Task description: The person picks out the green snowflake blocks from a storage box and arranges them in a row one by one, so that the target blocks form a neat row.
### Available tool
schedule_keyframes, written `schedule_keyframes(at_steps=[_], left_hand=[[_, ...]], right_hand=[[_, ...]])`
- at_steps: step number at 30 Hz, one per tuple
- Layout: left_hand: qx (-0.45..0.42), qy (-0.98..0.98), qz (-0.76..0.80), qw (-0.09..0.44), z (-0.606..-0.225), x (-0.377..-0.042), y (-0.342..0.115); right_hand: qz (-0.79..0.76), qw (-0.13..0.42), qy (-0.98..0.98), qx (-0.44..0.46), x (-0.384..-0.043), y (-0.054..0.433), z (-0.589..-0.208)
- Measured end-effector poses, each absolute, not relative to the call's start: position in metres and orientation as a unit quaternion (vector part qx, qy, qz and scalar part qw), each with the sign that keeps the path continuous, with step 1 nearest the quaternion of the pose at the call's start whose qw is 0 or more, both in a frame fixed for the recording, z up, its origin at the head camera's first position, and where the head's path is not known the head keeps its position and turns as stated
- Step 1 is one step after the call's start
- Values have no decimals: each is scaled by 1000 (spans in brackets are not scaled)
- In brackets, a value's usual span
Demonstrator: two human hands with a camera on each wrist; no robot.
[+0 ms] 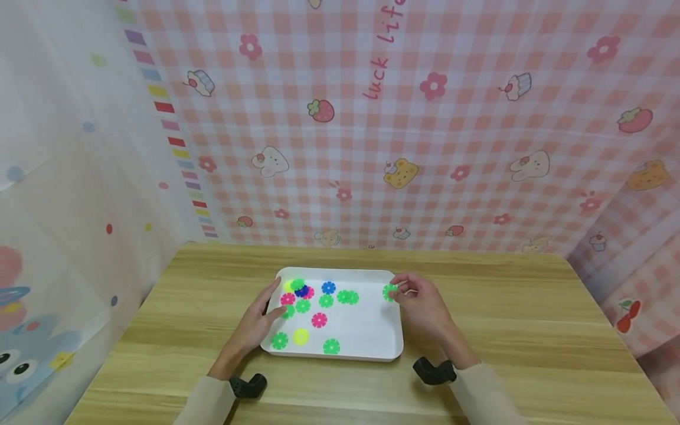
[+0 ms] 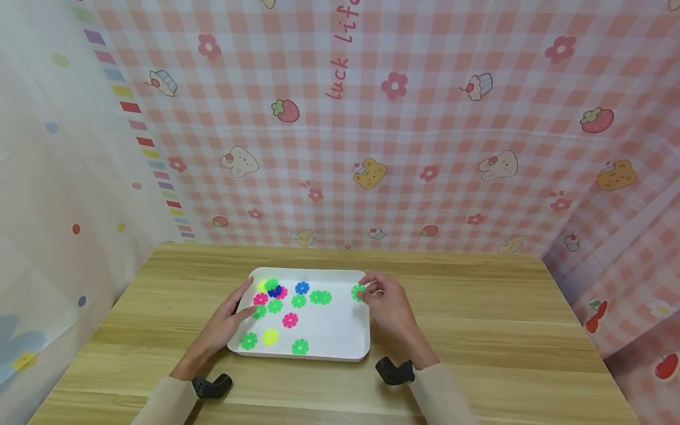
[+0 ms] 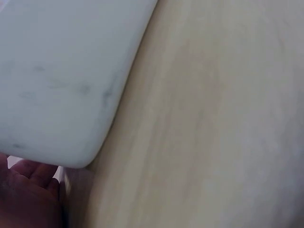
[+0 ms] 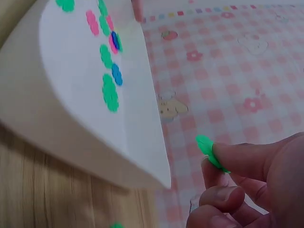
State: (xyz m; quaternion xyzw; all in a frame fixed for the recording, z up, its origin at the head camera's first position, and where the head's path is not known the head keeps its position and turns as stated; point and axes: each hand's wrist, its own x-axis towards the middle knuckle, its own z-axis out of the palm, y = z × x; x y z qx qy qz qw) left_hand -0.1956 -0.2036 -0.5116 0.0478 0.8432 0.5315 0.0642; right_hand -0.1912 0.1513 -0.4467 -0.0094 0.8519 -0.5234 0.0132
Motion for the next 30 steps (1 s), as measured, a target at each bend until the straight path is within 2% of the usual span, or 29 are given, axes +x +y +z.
schedule_keyframes(at_steps=[12, 21, 30], left_hand=[[48, 834, 545, 65, -513, -196, -204], [54, 834, 544, 71, -514, -196, -204], [50, 833, 545, 76, -510, -196, -205]], right_hand=[[-534, -6, 845, 42, -199, 221, -471], [-519, 1, 851, 86, -200, 231, -496], [-505, -18, 857, 98, -203, 228, -508]])
